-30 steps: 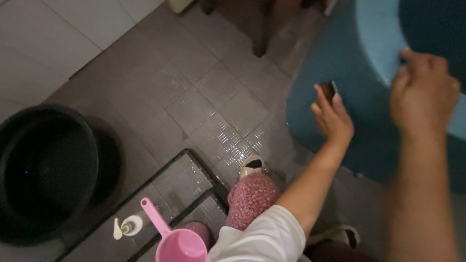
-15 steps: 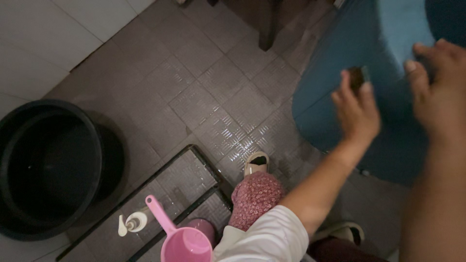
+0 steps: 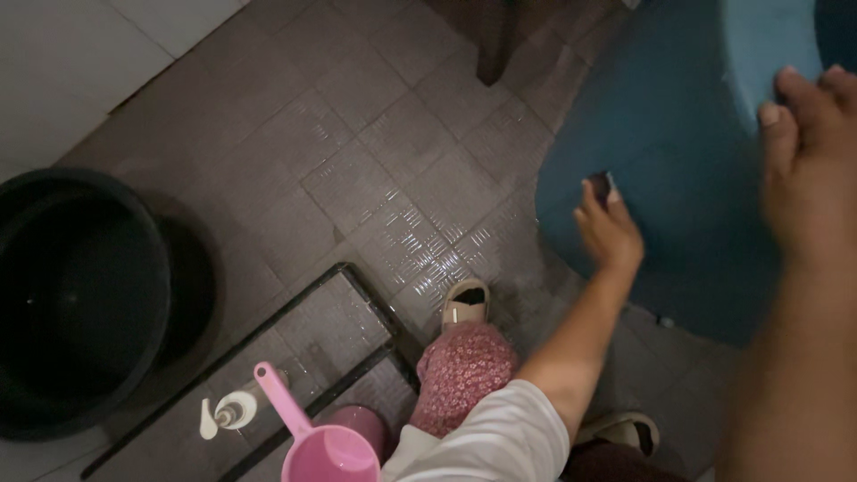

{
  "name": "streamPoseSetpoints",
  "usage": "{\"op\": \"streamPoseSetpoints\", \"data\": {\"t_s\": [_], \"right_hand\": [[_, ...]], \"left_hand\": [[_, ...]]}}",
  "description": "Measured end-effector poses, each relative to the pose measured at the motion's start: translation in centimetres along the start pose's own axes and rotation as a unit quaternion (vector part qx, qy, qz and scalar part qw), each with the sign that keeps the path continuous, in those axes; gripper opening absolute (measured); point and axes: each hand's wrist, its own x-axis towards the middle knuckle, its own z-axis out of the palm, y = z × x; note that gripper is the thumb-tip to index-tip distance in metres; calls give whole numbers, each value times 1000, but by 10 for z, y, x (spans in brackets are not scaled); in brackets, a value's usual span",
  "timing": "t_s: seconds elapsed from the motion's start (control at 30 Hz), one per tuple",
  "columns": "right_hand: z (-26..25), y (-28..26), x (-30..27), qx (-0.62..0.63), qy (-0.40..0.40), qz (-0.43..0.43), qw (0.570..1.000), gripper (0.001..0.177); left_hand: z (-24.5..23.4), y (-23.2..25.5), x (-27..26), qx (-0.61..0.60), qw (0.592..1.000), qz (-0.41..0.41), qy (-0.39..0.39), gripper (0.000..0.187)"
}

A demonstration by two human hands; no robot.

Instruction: The person scrubs the exterior surface of a blue bathtub using a dark sponge. They repeatedly scoop water from inside the tub with a pink plastic cup and pour it over the sponge and the tub's surface to rinse the area while scrubbing.

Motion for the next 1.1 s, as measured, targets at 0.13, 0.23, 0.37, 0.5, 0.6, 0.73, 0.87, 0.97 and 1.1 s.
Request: {"op": "streamPoseSetpoints", "data": {"t_s": [0.13, 0.23, 0.37, 0.5, 0.6, 0.73, 0.87, 0.97, 1.1], "right_hand": [[-9, -47, 12, -126, -9, -31, 992, 45], [-10, -48, 6, -172, -38, -30, 984, 52], [11, -19, 4, 85, -25, -6, 996, 56], [17, 10, -5, -114, -29, -68, 991, 51], [17, 24, -11, -141, -31, -86, 986, 52], [23, 22, -10, -87, -53, -32, 994, 48], [20, 11, -6, -87, -37, -102, 990, 43], [13, 1, -3, -106, -58, -61, 991, 46], [7, -7, 0, -104, -41, -109, 988, 45]], "left_hand": [[-10, -8, 12, 5, 983, -147, -111, 66], [-17, 13, 13, -18, 986, -130, -104, 66], [-24, 66, -4, -117, 985, -7, -124, 69], [-33, 105, -25, -149, 970, 152, -115, 70], [-23, 101, -24, -136, 970, 186, -70, 66], [-17, 68, 1, -112, 986, 60, -109, 72], [-8, 25, 24, -50, 990, -76, -105, 64], [-4, -4, 33, 6, 989, -110, -98, 62], [-14, 1, 40, 10, 979, -160, -129, 63]]}}
